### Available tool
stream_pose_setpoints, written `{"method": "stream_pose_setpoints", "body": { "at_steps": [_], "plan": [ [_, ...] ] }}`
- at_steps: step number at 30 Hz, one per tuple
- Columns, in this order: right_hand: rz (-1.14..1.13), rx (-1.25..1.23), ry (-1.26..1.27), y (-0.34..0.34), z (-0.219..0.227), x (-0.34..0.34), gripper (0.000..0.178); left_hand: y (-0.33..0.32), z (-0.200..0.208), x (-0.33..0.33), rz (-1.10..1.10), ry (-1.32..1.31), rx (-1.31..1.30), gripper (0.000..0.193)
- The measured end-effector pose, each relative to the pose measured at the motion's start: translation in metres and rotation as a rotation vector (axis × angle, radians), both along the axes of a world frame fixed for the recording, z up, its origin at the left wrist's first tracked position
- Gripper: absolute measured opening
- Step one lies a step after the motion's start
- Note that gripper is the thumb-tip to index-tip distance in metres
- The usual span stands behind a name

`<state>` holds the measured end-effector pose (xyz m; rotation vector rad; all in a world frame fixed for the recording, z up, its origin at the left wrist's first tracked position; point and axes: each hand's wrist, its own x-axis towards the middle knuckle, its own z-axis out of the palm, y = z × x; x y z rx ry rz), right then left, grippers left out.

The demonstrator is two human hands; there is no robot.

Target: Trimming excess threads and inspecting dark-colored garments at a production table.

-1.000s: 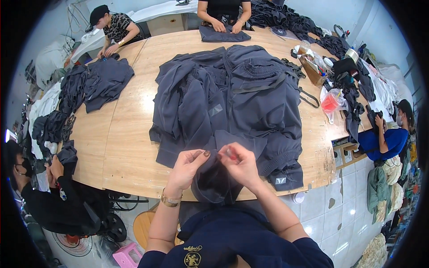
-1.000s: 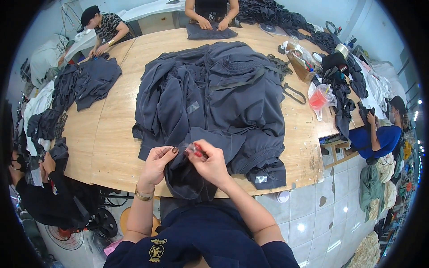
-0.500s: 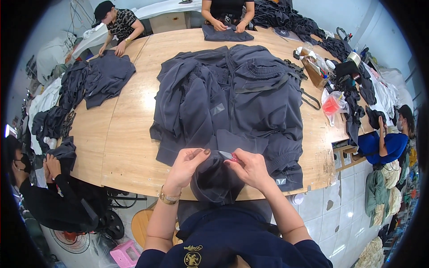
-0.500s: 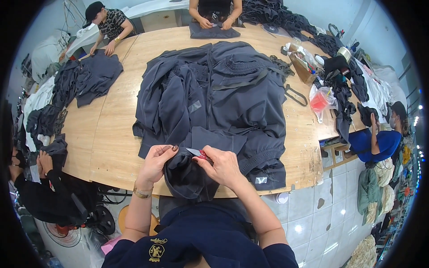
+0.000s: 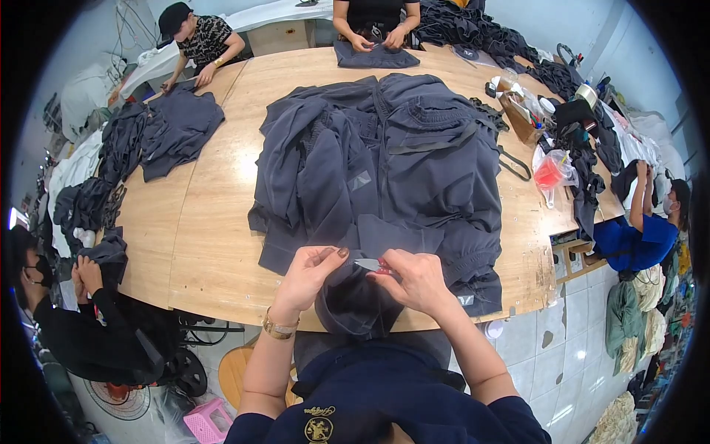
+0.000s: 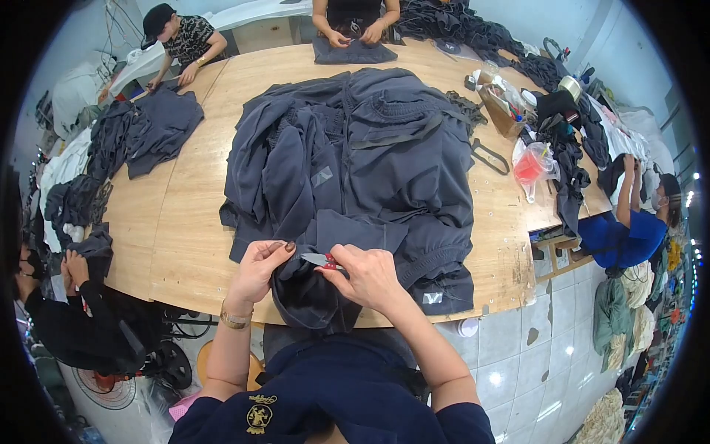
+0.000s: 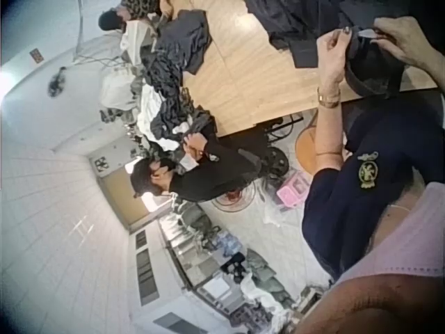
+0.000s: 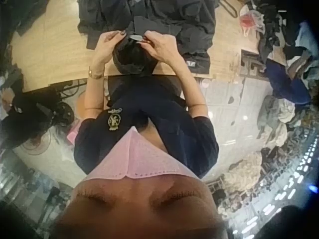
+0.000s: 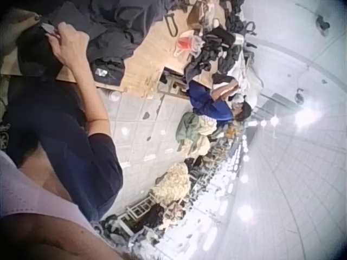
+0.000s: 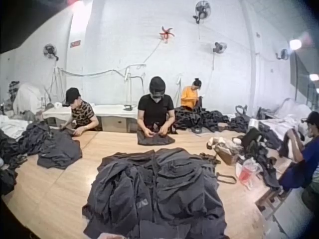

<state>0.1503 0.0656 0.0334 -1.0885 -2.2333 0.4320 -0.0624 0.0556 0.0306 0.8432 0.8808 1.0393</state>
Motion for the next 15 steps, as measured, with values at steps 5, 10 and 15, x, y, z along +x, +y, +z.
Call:
{"method": "stream_pose_setpoints", "body": {
  "at_steps": [5,10,15],
  "plan": [
    [0.003,0.021,-0.005,0.0003,0.0009,-0.0007,0.027,-0.0009,0.0039,0.0051,0.019,0.059,0.028,0.016],
    [-0.081,-0.141,0.159,0.0009,-0.0035,-0.0014,0.034,-0.0004,0.0029,0.0036,-0.005,0.051,0.031,0.017],
    [-0.052,-0.160,0.092,0.0009,-0.0014,0.0031,0.035,-0.0003,0.0028,0.0031,0.005,0.059,0.031,0.017]
  ]
}}
